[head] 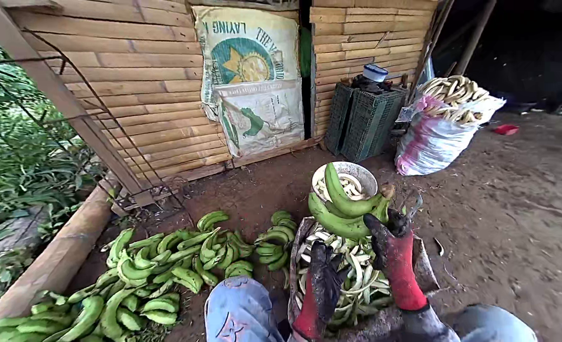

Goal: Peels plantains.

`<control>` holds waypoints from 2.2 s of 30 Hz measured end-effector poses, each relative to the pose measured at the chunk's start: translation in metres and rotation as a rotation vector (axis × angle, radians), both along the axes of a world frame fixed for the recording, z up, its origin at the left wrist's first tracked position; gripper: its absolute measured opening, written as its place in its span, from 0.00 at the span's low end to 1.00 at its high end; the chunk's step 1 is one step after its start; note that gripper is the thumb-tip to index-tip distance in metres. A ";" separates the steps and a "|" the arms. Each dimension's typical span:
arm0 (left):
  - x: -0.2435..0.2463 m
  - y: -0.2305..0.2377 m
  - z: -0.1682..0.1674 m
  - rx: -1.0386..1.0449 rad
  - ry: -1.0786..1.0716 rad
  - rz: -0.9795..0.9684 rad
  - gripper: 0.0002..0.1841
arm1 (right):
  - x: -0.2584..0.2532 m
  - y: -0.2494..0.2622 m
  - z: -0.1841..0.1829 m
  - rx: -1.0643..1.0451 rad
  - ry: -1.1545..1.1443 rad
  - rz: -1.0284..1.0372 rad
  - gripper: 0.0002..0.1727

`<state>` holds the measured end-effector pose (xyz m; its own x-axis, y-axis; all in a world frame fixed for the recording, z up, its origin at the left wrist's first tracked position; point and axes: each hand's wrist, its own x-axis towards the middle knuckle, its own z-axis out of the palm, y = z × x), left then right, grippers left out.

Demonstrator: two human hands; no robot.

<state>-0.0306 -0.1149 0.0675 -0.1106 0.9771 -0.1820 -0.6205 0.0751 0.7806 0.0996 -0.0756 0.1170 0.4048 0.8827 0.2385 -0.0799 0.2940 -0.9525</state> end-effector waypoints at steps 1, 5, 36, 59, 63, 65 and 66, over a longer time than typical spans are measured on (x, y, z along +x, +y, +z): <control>0.016 0.002 -0.012 -0.050 -0.137 -0.115 0.34 | 0.006 -0.007 -0.010 -0.080 0.061 0.041 0.16; 0.031 0.037 -0.042 -0.100 -0.081 -0.029 0.24 | 0.052 -0.021 -0.063 -0.511 -0.305 0.236 0.26; 0.009 0.092 -0.123 -0.233 0.779 0.012 0.46 | -0.002 -0.027 -0.125 -0.841 -0.800 0.545 0.24; 0.016 0.044 -0.058 0.175 0.898 0.183 0.48 | 0.015 -0.019 -0.124 -1.031 -1.093 0.584 0.28; -0.003 0.053 -0.041 0.211 0.737 0.115 0.43 | 0.048 -0.011 -0.072 -0.851 -1.143 0.724 0.27; -0.006 0.054 -0.024 0.221 0.572 0.117 0.41 | 0.064 -0.006 -0.043 -0.672 -1.095 0.625 0.24; -0.007 0.055 -0.012 0.225 0.487 0.110 0.37 | 0.070 -0.004 -0.032 -0.559 -1.061 0.560 0.22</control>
